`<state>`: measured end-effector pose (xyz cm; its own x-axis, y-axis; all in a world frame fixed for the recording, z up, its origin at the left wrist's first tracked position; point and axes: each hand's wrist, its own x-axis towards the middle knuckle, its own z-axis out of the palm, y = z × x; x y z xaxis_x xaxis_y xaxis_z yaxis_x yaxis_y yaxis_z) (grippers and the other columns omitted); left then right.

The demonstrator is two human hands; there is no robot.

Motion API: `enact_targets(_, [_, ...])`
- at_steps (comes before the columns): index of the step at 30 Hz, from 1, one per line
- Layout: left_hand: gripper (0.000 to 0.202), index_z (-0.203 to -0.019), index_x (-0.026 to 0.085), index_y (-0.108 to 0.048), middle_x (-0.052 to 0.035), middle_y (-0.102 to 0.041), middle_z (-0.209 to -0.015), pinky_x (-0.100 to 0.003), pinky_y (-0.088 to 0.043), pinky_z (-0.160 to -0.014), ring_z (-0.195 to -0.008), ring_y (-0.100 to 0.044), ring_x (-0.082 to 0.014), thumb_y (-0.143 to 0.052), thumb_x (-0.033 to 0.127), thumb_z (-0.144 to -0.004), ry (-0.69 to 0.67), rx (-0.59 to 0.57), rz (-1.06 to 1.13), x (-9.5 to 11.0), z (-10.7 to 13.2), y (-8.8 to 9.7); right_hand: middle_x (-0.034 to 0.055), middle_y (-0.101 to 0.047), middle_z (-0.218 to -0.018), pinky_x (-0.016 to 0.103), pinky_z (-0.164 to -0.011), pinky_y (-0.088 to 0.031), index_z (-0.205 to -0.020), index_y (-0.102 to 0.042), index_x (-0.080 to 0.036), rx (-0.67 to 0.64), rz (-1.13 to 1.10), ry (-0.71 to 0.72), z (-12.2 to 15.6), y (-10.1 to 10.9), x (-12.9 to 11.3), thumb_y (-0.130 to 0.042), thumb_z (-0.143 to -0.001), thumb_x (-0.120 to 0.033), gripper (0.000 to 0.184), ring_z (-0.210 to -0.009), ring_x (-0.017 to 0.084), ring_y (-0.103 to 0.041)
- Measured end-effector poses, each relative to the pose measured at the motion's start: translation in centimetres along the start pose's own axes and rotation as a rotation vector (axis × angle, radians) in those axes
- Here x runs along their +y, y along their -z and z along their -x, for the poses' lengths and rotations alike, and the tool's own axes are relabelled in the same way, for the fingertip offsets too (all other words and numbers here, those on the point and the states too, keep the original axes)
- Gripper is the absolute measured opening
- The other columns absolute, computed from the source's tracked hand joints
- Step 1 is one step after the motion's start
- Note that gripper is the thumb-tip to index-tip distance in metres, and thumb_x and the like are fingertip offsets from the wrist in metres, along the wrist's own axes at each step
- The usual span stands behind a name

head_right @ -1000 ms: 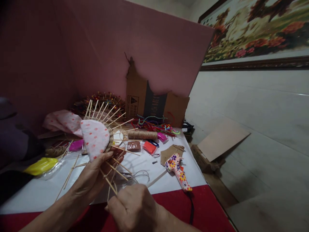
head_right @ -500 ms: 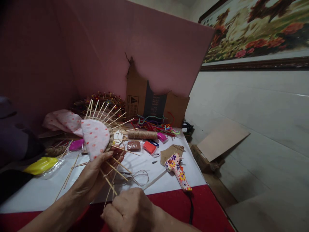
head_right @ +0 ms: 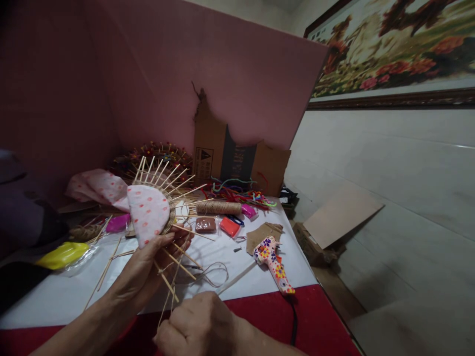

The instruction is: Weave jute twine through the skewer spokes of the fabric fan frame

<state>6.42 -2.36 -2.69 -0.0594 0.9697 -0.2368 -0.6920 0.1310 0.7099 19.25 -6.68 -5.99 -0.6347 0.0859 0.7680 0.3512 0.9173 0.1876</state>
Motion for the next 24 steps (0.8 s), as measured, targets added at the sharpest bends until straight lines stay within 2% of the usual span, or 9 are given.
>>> enact_targets(5, [0.016, -0.079, 0.007, -0.068, -0.0113, -0.072, -0.084, -0.027, -0.057, -0.076, -0.083, -0.069, -0.0202, -0.052, 0.003, -0.077, 0.015, 0.039, -0.011, 0.0, 0.0, -0.1, -0.0039, -0.035, -0.039, 0.026, -0.036, -0.014, -0.047, -0.050, -0.014, 0.015, 0.007, 0.003, 0.1, -0.1, 0.0, -0.047, -0.085, -0.014, 0.038, -0.036, 0.009, -0.028])
enact_targets(11, [0.015, -0.077, 0.007, -0.068, -0.0115, -0.072, -0.083, -0.027, -0.057, -0.076, -0.081, -0.069, -0.0196, -0.054, 0.003, -0.075, 0.012, 0.013, -0.010, 0.0, 0.0, -0.1, -0.0040, -0.038, -0.040, 0.027, -0.039, -0.014, -0.051, -0.050, -0.015, 0.002, 0.059, -0.034, 0.0, 0.0, 0.0, -0.045, -0.086, -0.017, 0.036, -0.036, 0.009, -0.033])
enact_targets(14, [0.015, -0.078, 0.007, -0.068, -0.0119, -0.072, -0.084, -0.028, -0.056, -0.077, -0.082, -0.069, -0.0202, -0.053, 0.003, -0.076, 0.010, 0.003, -0.009, 0.0, -0.1, 0.0, -0.0045, -0.039, -0.038, 0.028, -0.039, -0.013, -0.053, -0.049, -0.017, 0.013, 0.082, -0.054, 0.0, 0.3, 0.1, -0.045, -0.089, -0.025, 0.037, -0.035, 0.009, -0.032])
enact_targets(16, [0.016, -0.078, 0.007, -0.067, -0.0121, -0.072, -0.083, -0.029, -0.056, -0.077, -0.082, -0.069, -0.0203, -0.052, 0.003, -0.076, 0.016, 0.003, -0.009, 0.0, -0.1, 0.0, -0.0048, -0.040, -0.038, 0.028, -0.040, -0.016, -0.061, -0.054, -0.015, 0.046, 0.060, -0.082, 0.1, 1.0, 0.3, -0.044, -0.090, -0.034, 0.037, -0.034, 0.010, -0.034])
enact_targets(19, [0.016, -0.080, 0.007, -0.067, -0.0124, -0.073, -0.083, -0.028, -0.056, -0.077, -0.081, -0.069, -0.0203, -0.053, 0.003, -0.075, 0.045, -0.017, -0.038, 0.1, 0.1, -0.2, -0.0006, -0.052, -0.049, 0.028, -0.046, -0.029, -0.085, -0.060, -0.011, 0.113, 0.005, -0.255, 0.2, 2.6, 1.0, -0.037, -0.093, -0.034, 0.033, -0.043, 0.012, -0.045])
enact_targets(22, [0.015, -0.082, 0.007, -0.067, -0.0124, -0.073, -0.084, -0.027, -0.056, -0.075, -0.078, -0.069, -0.0191, -0.056, 0.005, -0.074, 0.115, -0.050, -0.087, 0.2, 0.5, -0.4, 0.0044, -0.060, -0.067, 0.029, -0.056, -0.038, -0.091, -0.060, -0.014, 0.232, 0.010, -0.467, 0.3, 4.1, 2.2, -0.042, -0.089, -0.018, 0.018, -0.060, 0.015, -0.055])
enact_targets(24, [0.014, -0.081, 0.007, -0.068, -0.0126, -0.073, -0.082, -0.027, -0.056, -0.074, -0.074, -0.069, -0.0188, -0.056, 0.006, -0.074, 0.162, -0.075, -0.109, 0.1, 0.7, -0.4, 0.0064, -0.060, -0.079, 0.031, -0.064, -0.042, -0.093, -0.061, -0.016, 0.251, -0.029, -0.574, 0.2, 4.7, 3.0, -0.044, -0.088, -0.017, 0.018, -0.073, 0.017, -0.057])
